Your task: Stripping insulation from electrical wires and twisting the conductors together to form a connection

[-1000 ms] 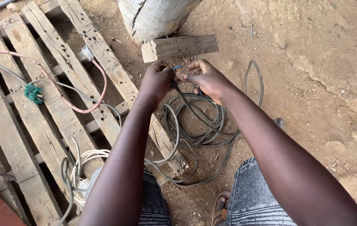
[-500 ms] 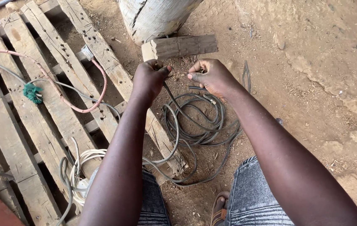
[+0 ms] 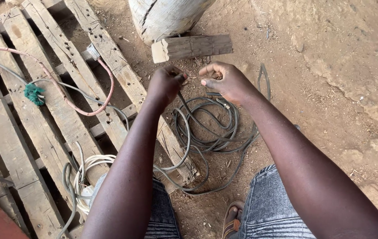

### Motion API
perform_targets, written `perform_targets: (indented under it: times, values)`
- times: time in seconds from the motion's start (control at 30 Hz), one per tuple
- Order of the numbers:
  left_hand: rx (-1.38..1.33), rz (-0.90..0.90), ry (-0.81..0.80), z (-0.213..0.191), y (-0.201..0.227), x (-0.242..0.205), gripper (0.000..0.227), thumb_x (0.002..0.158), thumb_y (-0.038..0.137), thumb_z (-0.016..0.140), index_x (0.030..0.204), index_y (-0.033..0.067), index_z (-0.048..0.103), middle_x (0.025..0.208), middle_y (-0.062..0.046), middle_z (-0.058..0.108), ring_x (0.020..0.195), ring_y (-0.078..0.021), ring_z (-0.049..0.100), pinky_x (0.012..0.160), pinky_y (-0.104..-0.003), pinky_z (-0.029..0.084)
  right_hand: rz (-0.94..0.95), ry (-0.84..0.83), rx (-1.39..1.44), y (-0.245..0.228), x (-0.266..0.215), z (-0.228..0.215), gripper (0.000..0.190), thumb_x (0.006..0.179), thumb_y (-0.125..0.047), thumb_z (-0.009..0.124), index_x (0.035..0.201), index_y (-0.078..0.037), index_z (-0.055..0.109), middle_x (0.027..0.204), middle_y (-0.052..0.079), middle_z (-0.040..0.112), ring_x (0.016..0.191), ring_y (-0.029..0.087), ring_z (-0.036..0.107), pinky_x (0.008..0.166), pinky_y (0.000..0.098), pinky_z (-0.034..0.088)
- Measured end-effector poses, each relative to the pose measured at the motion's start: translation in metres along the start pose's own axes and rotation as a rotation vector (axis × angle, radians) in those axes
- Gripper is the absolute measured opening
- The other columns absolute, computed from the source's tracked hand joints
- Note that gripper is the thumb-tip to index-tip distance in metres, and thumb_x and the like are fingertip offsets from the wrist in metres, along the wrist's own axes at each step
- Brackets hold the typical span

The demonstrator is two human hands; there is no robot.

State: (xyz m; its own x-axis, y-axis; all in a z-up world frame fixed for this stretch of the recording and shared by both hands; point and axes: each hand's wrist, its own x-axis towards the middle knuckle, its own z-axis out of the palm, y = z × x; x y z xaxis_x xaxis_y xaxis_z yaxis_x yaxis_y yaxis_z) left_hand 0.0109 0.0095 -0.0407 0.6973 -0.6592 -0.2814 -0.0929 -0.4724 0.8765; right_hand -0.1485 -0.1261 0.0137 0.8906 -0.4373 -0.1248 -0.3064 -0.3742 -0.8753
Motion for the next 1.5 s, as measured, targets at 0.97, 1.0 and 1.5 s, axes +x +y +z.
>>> perform_targets:
  times: [0.97,1.0,1.5]
  values:
    - [0.537,0.005,-0.106,0.095,-0.036,0.034,0.035,0.078,0.021,0.076,0.111,0.0116,0.071,0.11,-0.017,0.07,0.105,-0.0417,0.072,0.087,-0.056,0.061,0.043,0.208,-0.266,0.069,0.043,0.015,0.01,0.098,-0.01,0.065,0.101,-0.012,0.074,0.106,0.013,0.072,0.105,0.033,0.07,0.089,0.0463,0.052]
    - [0.34,-0.051,-0.067,0.1,-0.038,0.037,0.027,0.088,0.029,0.067,0.11,0.0146,0.072,0.103,-0.016,0.073,0.104,-0.0402,0.073,0.09,-0.056,0.058,0.044,0.259,-0.234,0.073,0.045,0.017,0.012,0.1,-0.008,0.063,0.104,-0.011,0.074,0.105,0.014,0.072,0.099,0.033,0.071,0.087,0.0449,0.053]
    - [-0.212,-0.246,0.234,0.091,-0.021,0.073,0.029,0.102,0.027,0.061,0.076,0.0161,0.059,0.069,0.0,0.061,0.065,-0.0155,0.048,0.061,-0.037,0.038,0.053,0.524,-0.5,0.083,0.094,0.04,0.013,0.09,-0.01,0.073,0.089,-0.021,0.067,0.089,-0.001,0.078,0.067,0.021,0.067,0.052,0.0428,0.045]
